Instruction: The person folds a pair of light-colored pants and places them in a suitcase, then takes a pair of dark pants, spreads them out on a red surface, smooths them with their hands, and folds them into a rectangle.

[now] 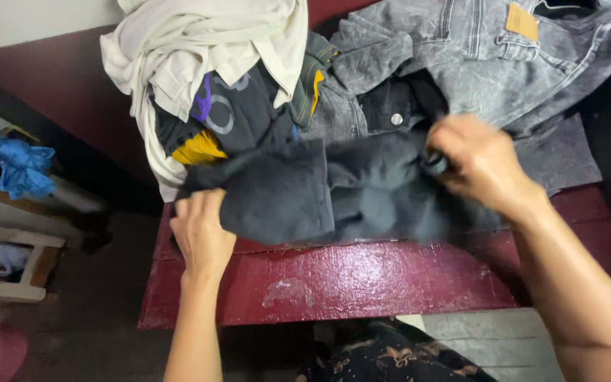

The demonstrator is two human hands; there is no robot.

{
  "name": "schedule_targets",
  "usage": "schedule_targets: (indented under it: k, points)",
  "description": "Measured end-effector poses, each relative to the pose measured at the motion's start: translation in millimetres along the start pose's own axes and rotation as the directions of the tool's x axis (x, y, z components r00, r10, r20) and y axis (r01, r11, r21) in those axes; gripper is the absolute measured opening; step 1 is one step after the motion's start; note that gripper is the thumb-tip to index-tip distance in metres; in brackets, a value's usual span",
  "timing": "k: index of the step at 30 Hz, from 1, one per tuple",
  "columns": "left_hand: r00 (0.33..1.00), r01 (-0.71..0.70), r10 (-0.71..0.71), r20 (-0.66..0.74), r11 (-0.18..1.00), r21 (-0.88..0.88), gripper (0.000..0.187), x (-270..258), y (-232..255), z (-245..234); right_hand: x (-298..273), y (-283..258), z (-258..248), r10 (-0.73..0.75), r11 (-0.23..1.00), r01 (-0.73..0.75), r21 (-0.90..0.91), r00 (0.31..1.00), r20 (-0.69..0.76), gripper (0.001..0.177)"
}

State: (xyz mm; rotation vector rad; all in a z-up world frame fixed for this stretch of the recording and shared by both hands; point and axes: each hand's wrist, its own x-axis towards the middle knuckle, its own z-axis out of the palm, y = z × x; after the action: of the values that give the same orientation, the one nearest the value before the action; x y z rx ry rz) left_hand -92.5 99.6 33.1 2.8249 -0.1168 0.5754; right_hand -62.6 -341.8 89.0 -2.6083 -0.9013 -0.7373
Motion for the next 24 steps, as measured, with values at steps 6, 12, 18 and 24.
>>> schedule_targets:
  k: [6,12,18,24]
  points:
    - [0.893,-0.205,0.169,-0.418,0.978,-0.041,0.051,0.5,13.9,6.8,6.8,5.6,-45.9,-0.142,0.930,0.046,-0.365,0.960,-0.242,0.034]
    - [0.982,-0.167,0.176,0.075,0.980,-0.104,0.079,-10.9,2.6,-4.4,-63.1,-6.6,-41.3,0.051,0.986,-0.033,-0.165,0.994,0.101,0.032]
    - [0.992,0.094,-0.124,-0.025,0.852,-0.516,0.036,-10.5,-33.4,11.6,-117.9,-2.5,-37.0,0.284,0.958,-0.178,-0.224,0.682,0.673,0.043]
    - [0.805,0.126,-0.554,0.211,-0.189,-0.974,0.039,-2.7,-81.8,36.4,-97.4,-17.7,-35.1,0.289,0.934,-0.341,0.104,0.896,0.337,0.040]
